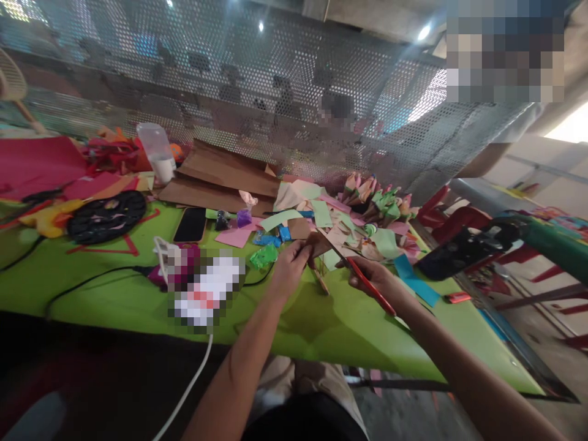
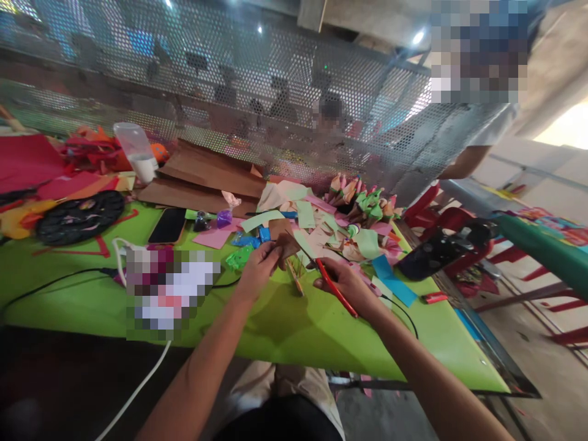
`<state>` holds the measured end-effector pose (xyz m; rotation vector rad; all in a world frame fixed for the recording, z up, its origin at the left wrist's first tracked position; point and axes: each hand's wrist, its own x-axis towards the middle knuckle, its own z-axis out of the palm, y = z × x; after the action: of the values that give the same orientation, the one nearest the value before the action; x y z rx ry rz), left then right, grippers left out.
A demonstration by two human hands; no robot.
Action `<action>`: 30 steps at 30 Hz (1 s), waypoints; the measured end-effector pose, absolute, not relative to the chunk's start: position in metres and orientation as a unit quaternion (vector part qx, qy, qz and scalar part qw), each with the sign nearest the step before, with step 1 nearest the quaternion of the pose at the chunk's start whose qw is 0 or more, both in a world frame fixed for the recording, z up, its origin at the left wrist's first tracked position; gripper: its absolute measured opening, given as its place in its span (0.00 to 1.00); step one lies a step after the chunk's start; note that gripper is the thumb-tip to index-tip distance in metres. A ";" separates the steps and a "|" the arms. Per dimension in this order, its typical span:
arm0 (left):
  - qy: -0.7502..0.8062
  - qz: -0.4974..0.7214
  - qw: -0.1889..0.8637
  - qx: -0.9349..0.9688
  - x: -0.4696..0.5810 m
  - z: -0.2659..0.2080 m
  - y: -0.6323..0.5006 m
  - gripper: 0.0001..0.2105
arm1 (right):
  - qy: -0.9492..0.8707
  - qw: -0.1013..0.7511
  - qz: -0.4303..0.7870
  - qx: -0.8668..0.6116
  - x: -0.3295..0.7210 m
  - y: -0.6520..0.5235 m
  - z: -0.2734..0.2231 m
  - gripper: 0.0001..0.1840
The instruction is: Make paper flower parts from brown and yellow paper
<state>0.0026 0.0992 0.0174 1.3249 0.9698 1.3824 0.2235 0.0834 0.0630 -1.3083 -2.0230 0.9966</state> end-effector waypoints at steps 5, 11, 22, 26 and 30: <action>0.385 0.570 0.489 0.536 0.004 0.013 0.102 0.11 | -0.748 0.253 0.357 -0.500 0.228 0.084 0.067 0.26; 0.367 0.563 0.502 0.545 0.003 0.013 0.102 0.12 | -0.772 0.232 0.307 -0.506 0.239 0.086 0.064 0.26; 0.334 0.532 0.526 0.573 0.001 0.017 0.101 0.13 | -0.778 0.229 0.278 -0.515 0.254 0.086 0.069 0.29; 0.336 0.510 0.536 0.583 0.000 0.018 0.100 0.13 | -0.786 0.214 0.250 -0.524 0.261 0.086 0.072 0.29; 0.330 0.496 0.543 0.592 0.000 0.020 0.099 0.14 | -0.790 0.211 0.241 -0.522 0.267 0.085 0.069 0.29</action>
<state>0.0000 0.0989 0.0204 1.4046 0.7840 1.1782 0.2671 0.0851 0.0694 -1.4509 -2.1958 0.6690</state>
